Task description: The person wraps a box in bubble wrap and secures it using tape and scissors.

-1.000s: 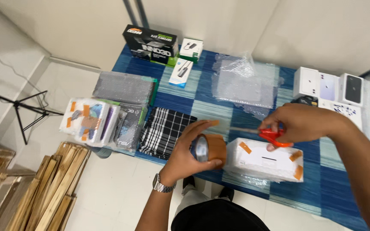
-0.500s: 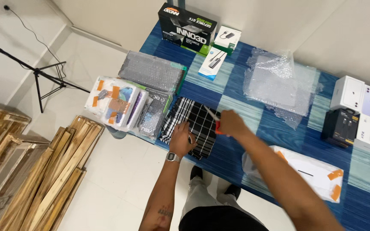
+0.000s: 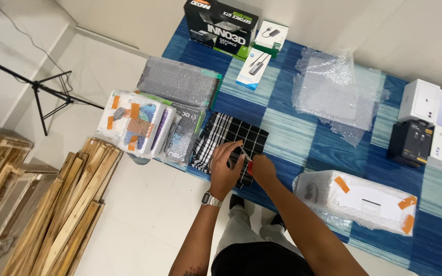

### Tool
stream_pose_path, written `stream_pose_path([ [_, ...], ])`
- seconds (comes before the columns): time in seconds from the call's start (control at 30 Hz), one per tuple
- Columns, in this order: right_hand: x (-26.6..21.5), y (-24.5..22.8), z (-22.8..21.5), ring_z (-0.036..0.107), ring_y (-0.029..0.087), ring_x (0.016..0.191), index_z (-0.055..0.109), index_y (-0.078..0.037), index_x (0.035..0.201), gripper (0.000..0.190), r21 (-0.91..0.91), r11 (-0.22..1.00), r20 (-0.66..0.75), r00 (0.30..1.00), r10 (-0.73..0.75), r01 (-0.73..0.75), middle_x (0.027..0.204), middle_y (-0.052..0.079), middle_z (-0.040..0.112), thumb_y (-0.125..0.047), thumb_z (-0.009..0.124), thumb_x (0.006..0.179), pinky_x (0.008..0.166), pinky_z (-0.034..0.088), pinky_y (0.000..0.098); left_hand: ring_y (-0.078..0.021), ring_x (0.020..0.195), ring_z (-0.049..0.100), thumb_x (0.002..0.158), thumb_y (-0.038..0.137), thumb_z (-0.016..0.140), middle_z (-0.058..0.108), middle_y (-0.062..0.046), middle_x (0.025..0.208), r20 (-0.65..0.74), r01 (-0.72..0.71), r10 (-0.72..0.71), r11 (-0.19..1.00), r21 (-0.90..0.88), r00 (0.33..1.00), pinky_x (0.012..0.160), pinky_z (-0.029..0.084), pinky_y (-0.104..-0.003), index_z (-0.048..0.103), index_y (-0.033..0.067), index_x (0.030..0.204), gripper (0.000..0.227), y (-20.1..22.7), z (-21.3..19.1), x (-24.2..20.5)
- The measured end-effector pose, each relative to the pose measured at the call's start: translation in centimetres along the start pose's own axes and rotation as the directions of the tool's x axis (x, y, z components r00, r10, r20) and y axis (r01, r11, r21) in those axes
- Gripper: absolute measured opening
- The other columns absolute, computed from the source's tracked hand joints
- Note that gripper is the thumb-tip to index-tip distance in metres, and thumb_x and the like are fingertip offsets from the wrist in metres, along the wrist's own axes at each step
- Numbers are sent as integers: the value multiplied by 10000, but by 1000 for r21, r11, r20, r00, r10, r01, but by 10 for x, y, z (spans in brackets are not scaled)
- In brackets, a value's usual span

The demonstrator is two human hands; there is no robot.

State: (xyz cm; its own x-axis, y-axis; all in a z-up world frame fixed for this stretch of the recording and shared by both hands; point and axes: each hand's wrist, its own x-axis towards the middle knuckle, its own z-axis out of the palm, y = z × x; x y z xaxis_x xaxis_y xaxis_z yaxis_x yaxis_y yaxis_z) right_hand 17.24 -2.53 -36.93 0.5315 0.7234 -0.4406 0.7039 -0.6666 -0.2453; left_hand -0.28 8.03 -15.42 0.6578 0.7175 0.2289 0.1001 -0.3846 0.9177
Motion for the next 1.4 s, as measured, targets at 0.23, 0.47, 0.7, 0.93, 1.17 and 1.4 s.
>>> stream_pose_path([
  [0.23, -29, -23, -38, 861, 301, 1018, 791, 32, 1305, 299, -440, 795, 252, 907, -337, 417, 1237, 264, 799, -139, 568, 1203, 928, 744, 451, -390, 1420, 693, 1153, 239, 758, 800, -159, 1453, -7, -44, 43, 990, -135, 999, 1182, 568, -645, 812, 71, 1466, 359, 79, -7, 8],
  [0.47, -183, -24, -230, 833, 383, 1185, 641, 90, 1569, 475, 897, 138, -427, 904, 25, 420, 1379, 337, 783, -70, 717, 1128, 917, 717, 511, -397, 1303, 776, 1098, 189, 798, 878, -134, 1295, 18, -221, 234, 939, -263, 972, 1138, 595, -581, 887, 80, 1356, 294, 125, 0, 3],
  [0.7, -251, 22, -291, 894, 332, 1033, 764, 43, 1429, 456, 869, 280, -465, 866, 182, 408, 1126, 270, 880, -32, 896, 999, 852, 748, 484, -360, 1345, 764, 1137, 174, 789, 866, -116, 1284, 162, -215, 299, 892, -398, 940, 1165, 584, -579, 875, 94, 1389, 278, 173, 50, 0],
  [0.93, -276, 82, -278, 812, 230, 889, 799, 25, 1344, 433, 826, 376, -535, 792, 293, 419, 990, 180, 867, 51, 925, 930, 869, 676, 416, -376, 1360, 778, 1085, 252, 858, 893, -63, 1295, 295, -236, 336, 915, -326, 894, 1186, 592, -570, 885, 175, 1388, 314, 174, 89, -2],
  [1.17, -310, 122, -251, 788, 268, 859, 812, -19, 1308, 324, 699, 605, -677, 624, 391, 381, 1032, 199, 869, -18, 919, 1003, 863, 629, 438, -443, 1103, 844, 1030, 247, 908, 887, -165, 1152, 268, -244, 284, 954, -172, 921, 963, 670, -547, 887, 104, 1234, 250, 153, 108, -17],
  [1.4, -327, 136, -187, 814, 302, 882, 776, -73, 1319, 386, 533, 754, -756, 616, 220, 385, 1300, 164, 862, -37, 913, 959, 825, 640, 425, -482, 1011, 840, 757, 270, 1080, 869, -215, 1018, 415, 8, 35, 995, -102, 909, 894, 676, -526, 867, 78, 1186, 515, 101, 110, -71],
])
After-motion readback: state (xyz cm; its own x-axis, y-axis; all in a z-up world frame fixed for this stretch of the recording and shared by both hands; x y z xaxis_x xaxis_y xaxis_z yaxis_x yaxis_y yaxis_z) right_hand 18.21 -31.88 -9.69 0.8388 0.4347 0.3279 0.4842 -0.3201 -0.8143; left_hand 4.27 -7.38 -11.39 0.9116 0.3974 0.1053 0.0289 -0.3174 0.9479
